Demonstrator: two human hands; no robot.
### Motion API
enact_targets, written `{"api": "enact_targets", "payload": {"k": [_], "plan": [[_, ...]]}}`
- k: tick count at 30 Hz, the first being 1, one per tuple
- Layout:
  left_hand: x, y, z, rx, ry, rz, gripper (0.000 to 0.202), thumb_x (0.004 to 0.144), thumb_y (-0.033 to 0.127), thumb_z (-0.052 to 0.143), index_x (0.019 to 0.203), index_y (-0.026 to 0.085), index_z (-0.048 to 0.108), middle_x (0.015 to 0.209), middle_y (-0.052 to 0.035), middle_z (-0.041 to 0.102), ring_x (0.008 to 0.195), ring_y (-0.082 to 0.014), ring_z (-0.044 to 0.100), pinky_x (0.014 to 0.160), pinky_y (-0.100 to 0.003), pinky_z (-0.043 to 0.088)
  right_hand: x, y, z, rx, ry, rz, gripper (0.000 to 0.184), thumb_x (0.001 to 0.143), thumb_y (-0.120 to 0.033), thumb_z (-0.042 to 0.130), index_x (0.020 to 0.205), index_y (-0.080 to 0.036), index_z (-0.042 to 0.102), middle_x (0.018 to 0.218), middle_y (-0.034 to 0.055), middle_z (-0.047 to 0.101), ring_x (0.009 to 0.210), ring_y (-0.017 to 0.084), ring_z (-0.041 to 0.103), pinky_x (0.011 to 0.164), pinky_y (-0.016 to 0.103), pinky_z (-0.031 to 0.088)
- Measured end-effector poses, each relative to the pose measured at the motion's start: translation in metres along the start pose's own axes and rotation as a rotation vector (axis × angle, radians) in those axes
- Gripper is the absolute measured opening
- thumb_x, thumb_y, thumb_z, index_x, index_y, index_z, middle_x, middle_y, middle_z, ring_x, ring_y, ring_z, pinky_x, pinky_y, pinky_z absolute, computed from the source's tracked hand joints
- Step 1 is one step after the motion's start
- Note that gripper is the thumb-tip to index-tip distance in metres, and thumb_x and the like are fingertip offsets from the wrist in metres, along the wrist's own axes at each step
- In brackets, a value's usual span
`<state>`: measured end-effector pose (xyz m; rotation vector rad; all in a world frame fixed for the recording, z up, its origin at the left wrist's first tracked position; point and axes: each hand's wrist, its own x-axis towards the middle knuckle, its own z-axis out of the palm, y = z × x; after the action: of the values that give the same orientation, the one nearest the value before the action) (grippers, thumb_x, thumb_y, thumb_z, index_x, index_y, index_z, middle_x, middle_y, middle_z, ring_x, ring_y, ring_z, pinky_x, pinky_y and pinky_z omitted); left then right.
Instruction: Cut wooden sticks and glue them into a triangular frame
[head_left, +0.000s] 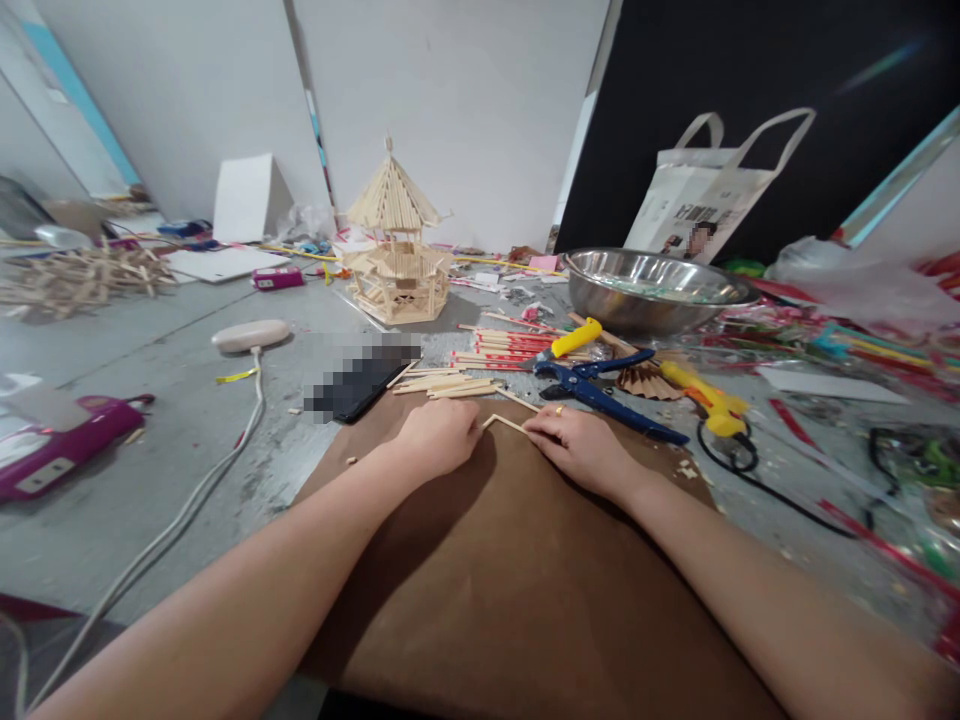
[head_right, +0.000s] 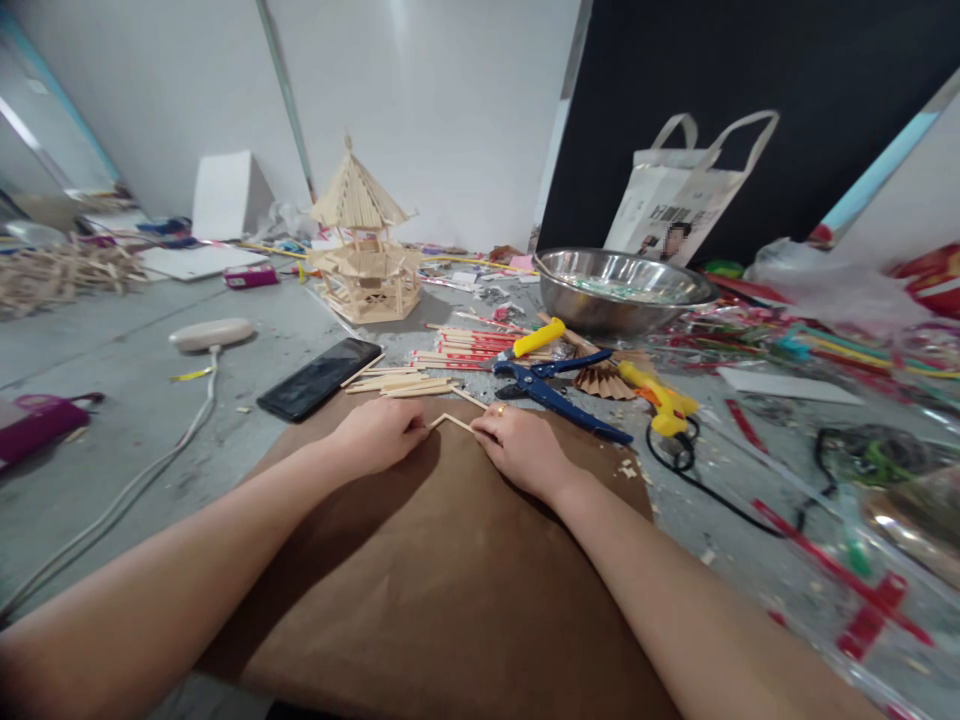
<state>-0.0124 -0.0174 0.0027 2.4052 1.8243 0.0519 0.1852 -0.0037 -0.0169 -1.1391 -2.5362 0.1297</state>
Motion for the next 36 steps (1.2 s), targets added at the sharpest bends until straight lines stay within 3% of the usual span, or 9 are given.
{"api": "enact_targets", "payload": {"k": [36], "plan": [[-0.0018, 0.0007, -0.003, 0.002, -0.008, 0.005, 0.028, 0.075, 0.035, 0.034, 0.078, 0.019, 0.056, 0.08, -0.0069, 0.06, 0.074, -0.0193, 0.055, 0.063, -0.029, 0.042, -0.0002, -0.0024, -0.0015, -0.011, 0.0, 0.001, 0.026, 0.081, -0.028, 0.037, 0.087, -0.02, 0.061, 0.085, 0.0046, 0.059, 0.077, 0.014, 0.053, 0.068, 0.024, 0.04]]}}
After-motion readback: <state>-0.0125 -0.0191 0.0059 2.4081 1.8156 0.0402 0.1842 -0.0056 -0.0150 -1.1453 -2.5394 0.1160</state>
